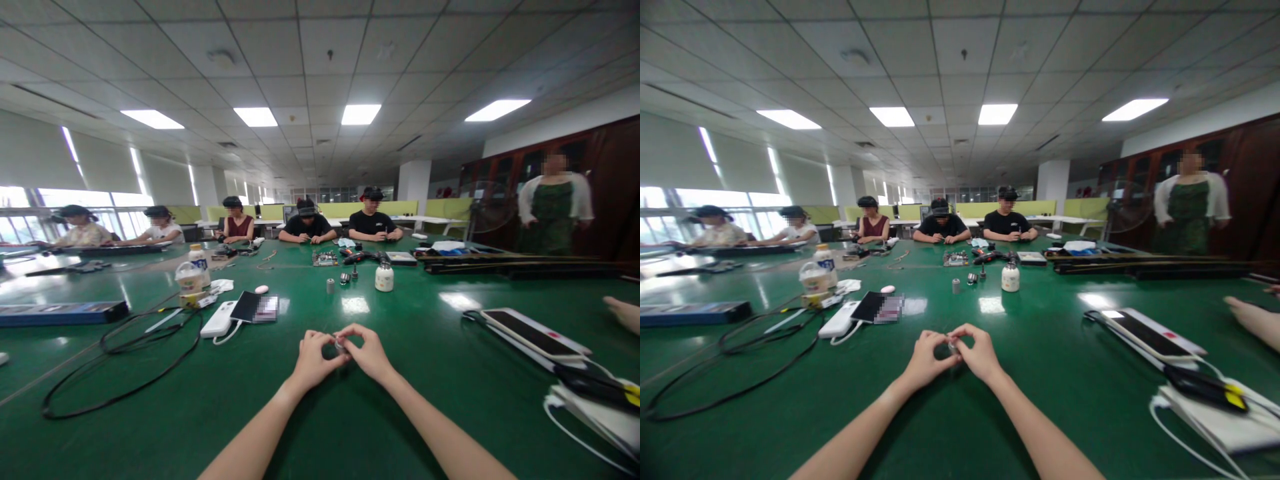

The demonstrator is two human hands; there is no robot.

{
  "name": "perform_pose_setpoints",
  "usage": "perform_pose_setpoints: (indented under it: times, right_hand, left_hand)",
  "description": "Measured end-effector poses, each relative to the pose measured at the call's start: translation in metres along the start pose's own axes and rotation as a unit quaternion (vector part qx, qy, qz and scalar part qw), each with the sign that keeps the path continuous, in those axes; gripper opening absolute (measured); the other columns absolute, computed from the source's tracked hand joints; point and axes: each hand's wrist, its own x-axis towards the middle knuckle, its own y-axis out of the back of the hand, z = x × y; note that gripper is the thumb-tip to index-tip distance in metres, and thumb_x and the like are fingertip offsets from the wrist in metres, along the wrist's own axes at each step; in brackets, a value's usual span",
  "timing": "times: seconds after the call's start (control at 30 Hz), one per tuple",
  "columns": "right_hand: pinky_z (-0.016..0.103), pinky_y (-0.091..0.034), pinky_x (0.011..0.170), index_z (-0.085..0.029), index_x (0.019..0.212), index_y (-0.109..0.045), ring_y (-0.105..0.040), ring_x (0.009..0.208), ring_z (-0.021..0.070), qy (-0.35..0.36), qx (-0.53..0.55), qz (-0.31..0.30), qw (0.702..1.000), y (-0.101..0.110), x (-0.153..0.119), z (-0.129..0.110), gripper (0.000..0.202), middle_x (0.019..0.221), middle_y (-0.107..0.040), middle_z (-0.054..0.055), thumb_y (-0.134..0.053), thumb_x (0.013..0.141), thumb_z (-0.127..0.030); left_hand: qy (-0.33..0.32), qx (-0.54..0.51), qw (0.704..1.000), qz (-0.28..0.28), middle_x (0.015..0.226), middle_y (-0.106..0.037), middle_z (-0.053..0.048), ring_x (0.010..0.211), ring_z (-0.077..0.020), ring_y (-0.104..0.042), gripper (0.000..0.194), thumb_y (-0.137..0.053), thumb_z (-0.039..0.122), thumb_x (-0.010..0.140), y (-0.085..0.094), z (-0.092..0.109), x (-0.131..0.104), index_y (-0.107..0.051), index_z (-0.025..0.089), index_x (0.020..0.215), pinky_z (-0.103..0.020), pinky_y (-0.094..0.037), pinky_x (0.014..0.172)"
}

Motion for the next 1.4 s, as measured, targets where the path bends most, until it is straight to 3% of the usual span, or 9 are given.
perform_pose_setpoints:
  times: [0.2,0.37,0.47,0.6,0.77,0.93,1.13,1.4]
  right_hand:
    - [0.044,-0.052,0.09,-0.014,0.091,-0.069,-0.069,0.09,0.0202,-0.03,0.042,-0.023,0.998,0.002,0.0,0.008,0.009,0.09,-0.073,0.003,-0.07,0.088,-0.022]
    - [0.046,-0.054,0.091,-0.015,0.116,-0.061,-0.066,0.104,0.0234,-0.073,0.1,-0.075,0.989,0.007,0.003,0.024,0.027,0.117,-0.067,0.007,-0.067,0.091,-0.023]
    - [0.042,-0.057,0.083,-0.016,0.12,-0.059,-0.067,0.098,0.0222,-0.104,0.115,-0.115,0.981,0.008,0.001,0.034,0.027,0.118,-0.065,0.008,-0.062,0.095,-0.026]
    - [0.04,-0.058,0.081,-0.015,0.117,-0.06,-0.068,0.092,0.0205,-0.12,0.117,-0.149,0.975,0.004,-0.004,0.038,0.025,0.111,-0.066,0.006,-0.062,0.095,-0.027]
    - [0.042,-0.056,0.084,-0.014,0.112,-0.062,-0.068,0.093,0.0206,-0.113,0.108,-0.153,0.976,0.0,-0.007,0.034,0.022,0.107,-0.068,0.005,-0.064,0.094,-0.026]
    - [0.044,-0.054,0.088,-0.014,0.108,-0.064,-0.069,0.091,0.0204,-0.115,0.099,-0.144,0.978,0.003,-0.008,0.029,0.02,0.101,-0.07,0.004,-0.068,0.09,-0.022]
    - [0.042,-0.053,0.091,-0.016,0.103,-0.065,-0.071,0.092,0.0238,-0.126,0.102,-0.128,0.978,0.005,-0.007,0.024,0.039,0.099,-0.075,0.006,-0.083,0.07,-0.026]
    - [0.042,-0.053,0.09,-0.017,0.1,-0.066,-0.071,0.092,0.0252,-0.124,0.109,-0.123,0.979,0.004,-0.007,0.021,0.04,0.098,-0.076,0.007,-0.082,0.067,-0.032]
  left_hand:
    - [0.003,-0.024,1.0,0.006,0.095,-0.072,-0.005,0.103,-0.0298,-0.054,0.034,-0.082,0.046,0.068,-0.001,0.0,-0.001,-0.072,0.025,0.093,-0.044,-0.042,0.091]
    - [0.017,-0.065,0.997,0.034,0.11,-0.069,-0.005,0.106,-0.0265,-0.057,0.035,-0.075,0.036,0.076,-0.001,0.001,0.002,-0.068,0.025,0.109,-0.039,-0.046,0.091]
    - [0.022,-0.072,0.996,0.053,0.104,-0.07,-0.005,0.104,-0.0263,-0.059,0.02,-0.067,0.035,0.084,0.001,0.002,0.005,-0.072,0.025,0.101,-0.039,-0.047,0.091]
    - [0.012,-0.052,0.996,0.073,0.102,-0.07,-0.005,0.107,-0.0273,-0.057,0.012,-0.07,0.035,0.083,0.003,0.007,0.006,-0.077,0.027,0.087,-0.043,-0.043,0.097]
    - [0.01,-0.013,0.996,0.084,0.105,-0.069,-0.004,0.111,-0.0253,-0.056,0.008,-0.073,0.032,0.083,0.004,0.012,0.008,-0.078,0.027,0.087,-0.041,-0.045,0.099]
    - [0.051,0.055,0.994,0.083,0.118,-0.065,-0.006,0.112,-0.0238,-0.059,0.018,-0.061,0.031,0.094,0.007,0.001,0.015,-0.068,0.018,0.106,-0.047,-0.047,0.098]
    - [0.124,0.14,0.982,0.032,0.124,-0.062,-0.008,0.107,-0.0236,-0.062,0.026,-0.059,0.032,0.096,0.013,-0.023,0.009,-0.061,0.019,0.118,-0.046,-0.052,0.091]
    - [0.099,0.139,0.985,0.008,0.123,-0.062,-0.008,0.108,-0.0239,-0.062,0.025,-0.06,0.032,0.095,0.012,-0.024,0.006,-0.062,0.018,0.115,-0.047,-0.051,0.093]
